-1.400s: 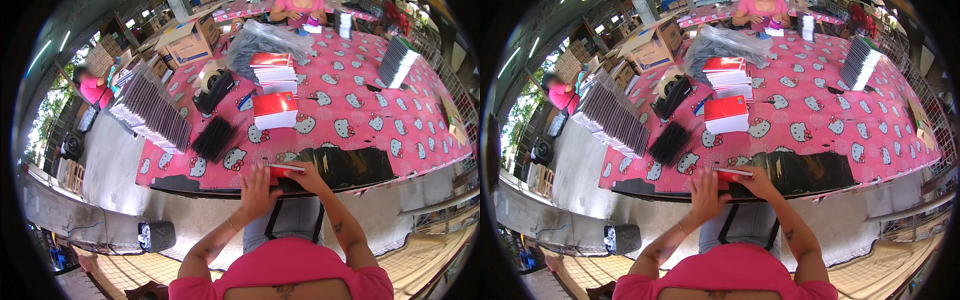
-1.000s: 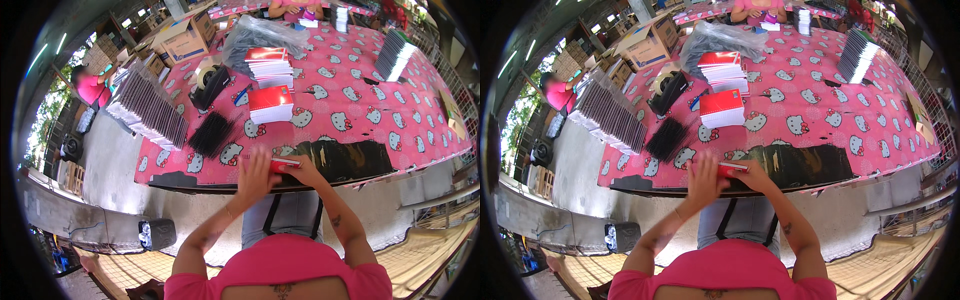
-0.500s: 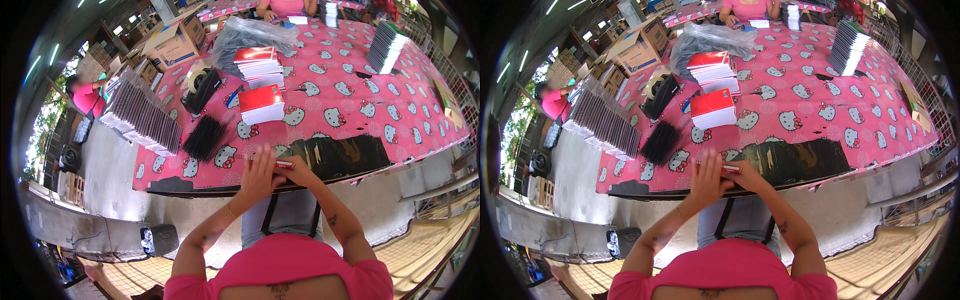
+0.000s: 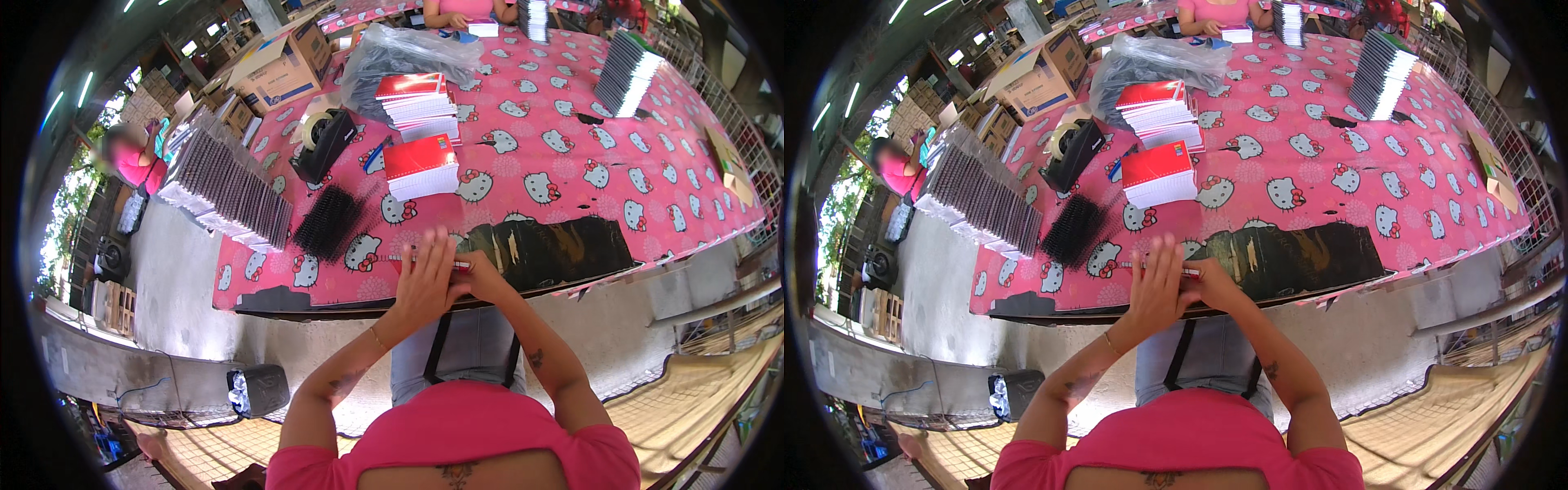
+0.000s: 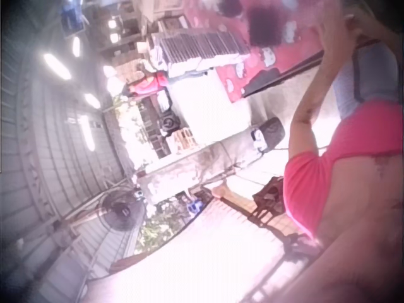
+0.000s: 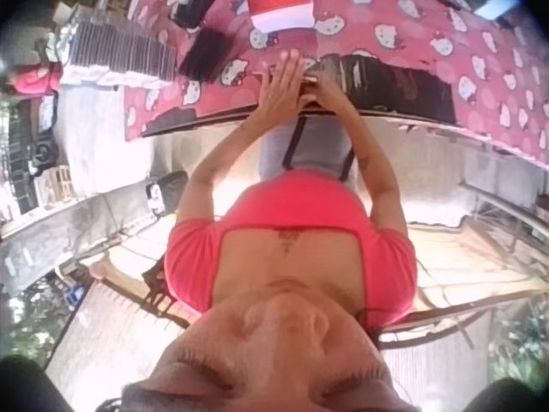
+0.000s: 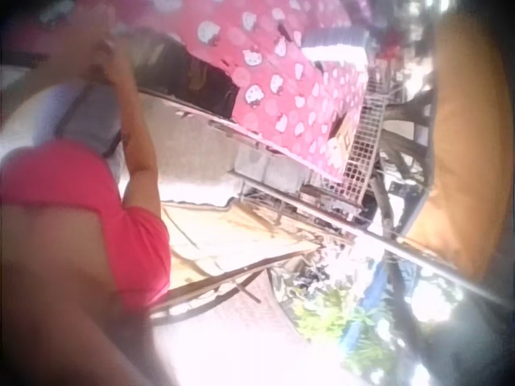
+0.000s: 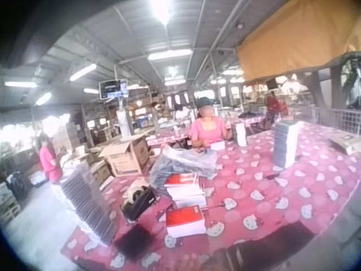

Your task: The person assembles red spiral-bound notebooks at a table. They pick up a notebook, insert a metal spiral binding, and place the finished notebook into a growing stack. Other workers are visible in the background performing similar tasks.

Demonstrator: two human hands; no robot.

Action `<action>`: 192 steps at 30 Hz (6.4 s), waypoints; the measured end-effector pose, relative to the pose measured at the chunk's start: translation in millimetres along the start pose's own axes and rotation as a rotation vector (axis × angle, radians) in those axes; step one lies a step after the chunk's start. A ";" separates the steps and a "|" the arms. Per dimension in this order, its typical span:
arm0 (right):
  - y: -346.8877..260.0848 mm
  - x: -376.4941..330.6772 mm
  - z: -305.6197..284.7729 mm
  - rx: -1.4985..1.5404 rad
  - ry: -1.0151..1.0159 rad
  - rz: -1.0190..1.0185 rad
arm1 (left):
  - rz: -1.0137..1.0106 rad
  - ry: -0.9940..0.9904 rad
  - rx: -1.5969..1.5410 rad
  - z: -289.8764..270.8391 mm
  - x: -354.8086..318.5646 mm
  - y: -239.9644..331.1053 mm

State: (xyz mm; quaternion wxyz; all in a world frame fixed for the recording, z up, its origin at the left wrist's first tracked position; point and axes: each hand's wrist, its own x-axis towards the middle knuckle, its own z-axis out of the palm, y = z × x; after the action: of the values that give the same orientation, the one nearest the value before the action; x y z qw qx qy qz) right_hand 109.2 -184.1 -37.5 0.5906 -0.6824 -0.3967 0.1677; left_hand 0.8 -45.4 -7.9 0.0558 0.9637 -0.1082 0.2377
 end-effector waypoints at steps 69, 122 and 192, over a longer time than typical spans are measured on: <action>2.5 2.9 -171.3 0.133 0.608 0.276 | 0.079 0.381 -0.073 -10.9 135.9 -119.1; -21.0 -9.4 -44.3 0.051 -0.023 0.117 | -0.156 0.126 -0.602 -49.6 17.5 -71.2; -26.0 -11.0 -20.8 0.117 0.015 0.045 | 0.064 -0.073 0.024 28.7 -47.8 2.2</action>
State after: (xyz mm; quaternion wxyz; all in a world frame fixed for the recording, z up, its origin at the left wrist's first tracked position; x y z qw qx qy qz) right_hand 107.8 -206.6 -10.6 0.6286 -0.6565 -0.3665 0.1988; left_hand -28.2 -43.5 -55.6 0.0327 0.9683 -0.1384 0.2052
